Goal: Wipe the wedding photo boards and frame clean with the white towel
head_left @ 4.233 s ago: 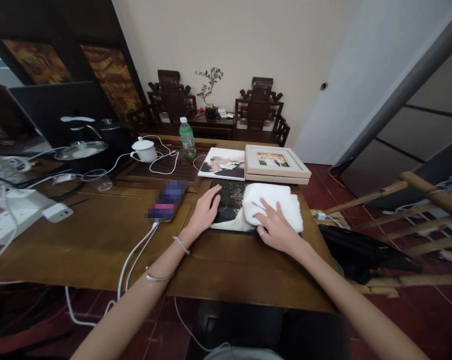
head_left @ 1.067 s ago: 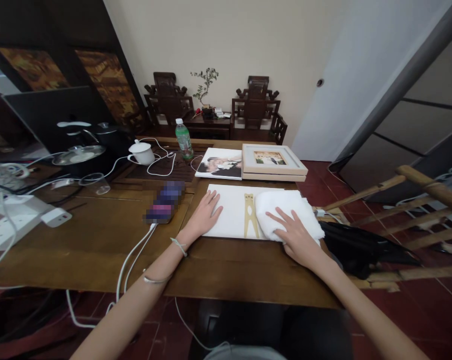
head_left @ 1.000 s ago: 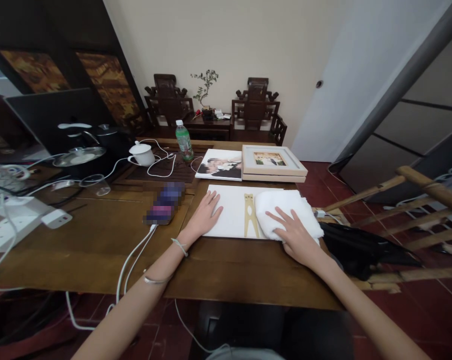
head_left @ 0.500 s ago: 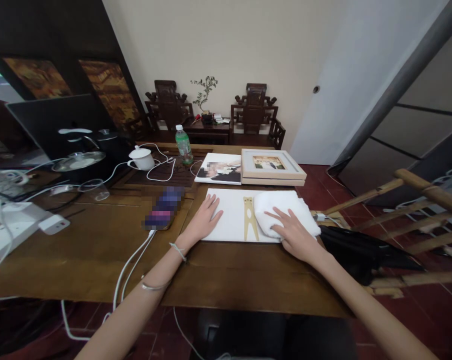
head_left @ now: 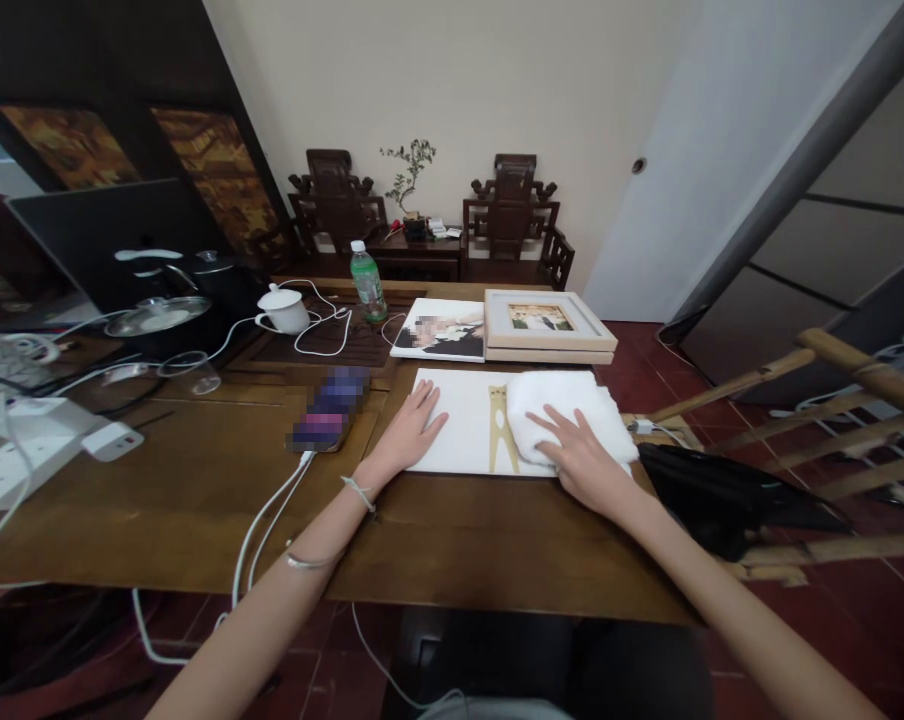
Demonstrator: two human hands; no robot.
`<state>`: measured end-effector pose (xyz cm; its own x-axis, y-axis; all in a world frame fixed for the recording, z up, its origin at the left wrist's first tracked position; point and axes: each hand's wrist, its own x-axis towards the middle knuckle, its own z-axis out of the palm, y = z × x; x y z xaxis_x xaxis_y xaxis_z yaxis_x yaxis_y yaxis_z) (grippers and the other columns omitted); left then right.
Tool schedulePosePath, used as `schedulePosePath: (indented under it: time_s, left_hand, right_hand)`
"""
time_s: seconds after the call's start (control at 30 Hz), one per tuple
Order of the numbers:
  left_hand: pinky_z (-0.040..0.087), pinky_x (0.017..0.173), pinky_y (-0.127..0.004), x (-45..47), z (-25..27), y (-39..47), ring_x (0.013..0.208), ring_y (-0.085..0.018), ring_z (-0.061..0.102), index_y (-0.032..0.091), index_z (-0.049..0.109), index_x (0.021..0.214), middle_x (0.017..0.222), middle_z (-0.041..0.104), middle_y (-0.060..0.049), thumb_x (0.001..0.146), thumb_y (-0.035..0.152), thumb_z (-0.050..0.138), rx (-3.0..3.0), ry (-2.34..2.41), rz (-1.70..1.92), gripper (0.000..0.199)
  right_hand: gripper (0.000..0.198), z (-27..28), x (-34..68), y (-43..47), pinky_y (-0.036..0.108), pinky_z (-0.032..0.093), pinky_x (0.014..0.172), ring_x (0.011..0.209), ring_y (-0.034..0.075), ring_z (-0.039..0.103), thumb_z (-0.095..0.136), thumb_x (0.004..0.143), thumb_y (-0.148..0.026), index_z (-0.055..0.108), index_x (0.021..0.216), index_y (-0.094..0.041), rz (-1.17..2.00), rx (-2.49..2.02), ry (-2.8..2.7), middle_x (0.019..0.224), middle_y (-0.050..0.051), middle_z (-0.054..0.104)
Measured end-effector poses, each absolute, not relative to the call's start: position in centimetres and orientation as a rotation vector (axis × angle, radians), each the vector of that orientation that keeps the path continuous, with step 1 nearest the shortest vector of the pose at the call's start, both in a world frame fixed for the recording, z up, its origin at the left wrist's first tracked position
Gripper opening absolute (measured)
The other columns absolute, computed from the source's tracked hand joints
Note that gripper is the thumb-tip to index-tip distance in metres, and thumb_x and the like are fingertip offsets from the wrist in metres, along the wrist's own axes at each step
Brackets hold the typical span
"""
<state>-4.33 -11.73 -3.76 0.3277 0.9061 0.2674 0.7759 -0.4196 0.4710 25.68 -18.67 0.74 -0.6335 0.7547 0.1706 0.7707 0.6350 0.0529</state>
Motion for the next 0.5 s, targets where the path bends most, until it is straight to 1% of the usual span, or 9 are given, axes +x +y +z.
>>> schedulePosePath:
  time_s: [0.13, 0.27, 0.4, 0.5]
  left_hand:
    - [0.022, 0.115, -0.045, -4.3, -3.9, -11.7, 0.142, -0.027, 0.022, 0.007, 0.040, 0.138, 0.151, 0.029, -0.018, 0.094, 0.040, 0.036, 2.351, 1.495, 0.743, 0.055]
    - [0.023, 0.115, -0.046, -4.3, -4.0, -11.6, 0.141, -0.026, 0.025, 0.009, 0.041, 0.138, 0.150, 0.033, -0.017, 0.095, 0.039, 0.033, 2.361, 1.483, 0.770, 0.054]
    - [0.024, 0.115, -0.047, -4.3, -4.1, -11.6, 0.141, -0.026, 0.027, 0.008, 0.042, 0.137, 0.149, 0.035, -0.017, 0.095, 0.037, 0.032, 2.357, 1.486, 0.783, 0.052]
    - [0.024, 0.115, -0.046, -4.4, -4.1, -11.5, 0.141, -0.026, 0.027, 0.007, 0.042, 0.137, 0.149, 0.035, -0.018, 0.095, 0.036, 0.032, 2.353, 1.489, 0.783, 0.052]
  right_hand:
    - [0.049, 1.3, 26.2, -23.6, 0.070, 0.021, 0.105, 0.140, 0.036, 0.018, 0.038, 0.062, 0.008, 0.064, 0.096, -0.015, -0.115, -1.207, -2.747, 0.148, 0.014, 0.037]
    - [0.050, 2.2, 26.7, -25.4, 0.067, 0.024, 0.107, 0.140, 0.032, 0.022, 0.038, 0.060, 0.007, 0.064, 0.094, -0.018, 0.013, -1.196, -2.761, 0.147, 0.010, 0.040]
    - [0.053, 2.2, 27.0, -22.5, 0.063, 0.024, 0.109, 0.139, 0.030, 0.026, 0.038, 0.060, 0.007, 0.064, 0.099, -0.019, 0.062, -1.222, -2.722, 0.145, 0.009, 0.044]
    - [0.051, 1.8, 27.0, -18.5, 0.060, 0.025, 0.109, 0.137, 0.030, 0.030, 0.040, 0.062, 0.005, 0.063, 0.102, -0.017, 0.037, -1.262, -2.677, 0.142, 0.013, 0.046]
